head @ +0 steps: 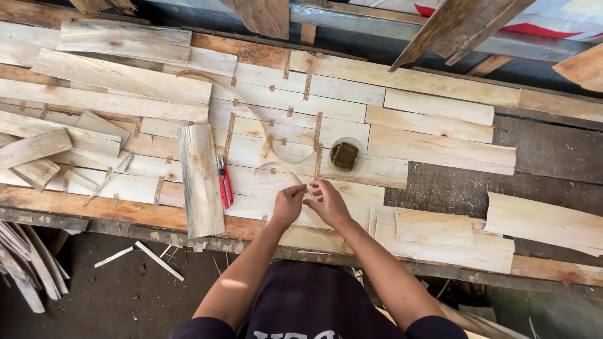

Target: The recorder is applying adhesive to small strips of wood veneer and assembling them onto a larger surface in a pattern.

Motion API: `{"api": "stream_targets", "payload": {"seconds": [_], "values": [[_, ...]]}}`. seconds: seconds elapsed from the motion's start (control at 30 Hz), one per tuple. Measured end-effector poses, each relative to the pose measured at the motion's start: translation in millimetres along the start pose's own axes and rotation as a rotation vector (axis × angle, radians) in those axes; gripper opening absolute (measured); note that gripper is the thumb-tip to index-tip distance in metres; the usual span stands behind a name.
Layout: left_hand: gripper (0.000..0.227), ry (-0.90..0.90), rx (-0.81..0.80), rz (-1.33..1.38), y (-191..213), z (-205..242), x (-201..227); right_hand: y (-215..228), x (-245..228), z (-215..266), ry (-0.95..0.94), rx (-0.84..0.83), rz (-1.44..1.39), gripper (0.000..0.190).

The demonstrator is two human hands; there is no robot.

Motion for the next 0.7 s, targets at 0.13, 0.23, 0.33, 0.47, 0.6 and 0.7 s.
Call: {"api": "stream_targets", "payload": {"seconds": [0.13, 0.23, 0.33, 0.47, 0.6, 0.7], "values": [[0.029, 0.156, -0.080, 0.019, -10, 3, 7, 1, 25, -4, -0.018, 0.040, -0.036, 0.029], [0.026, 0.093, -0.147, 0.035, -19, 1, 16, 7, 36, 0, -0.021, 0.072, -0.015, 0.016], [0.026, 0.007, -0.164, -0.406, -24, 1, 51, 22, 34, 4, 0.011, 0.115, 0.005, 0.013], [0.019, -0.088, -0.110, -0.726, -29, -4, 88, 41, 43, 6, -0.019, 0.172, -0.035, 0.012], [0.023, -0.030, -0.184, -0.810, -42, -24, 76, 64, 71, 4, -0.037, 0.247, -0.032, 0.010], [0.025, -0.097, -0.189, -0.831, -52, -35, 90, 84, 78, 3, -0.044, 0.319, -0.040, 0.012]]}}
Point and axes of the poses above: each hand's wrist, its own z-axis away from the middle knuckle, its own y-axis out of the back of the hand, x = y × z, the point moved 10 cm from there along -z, towards the middle knuckle, and after that the axes turned 12 degrees about -x, right-handed, at the moved point
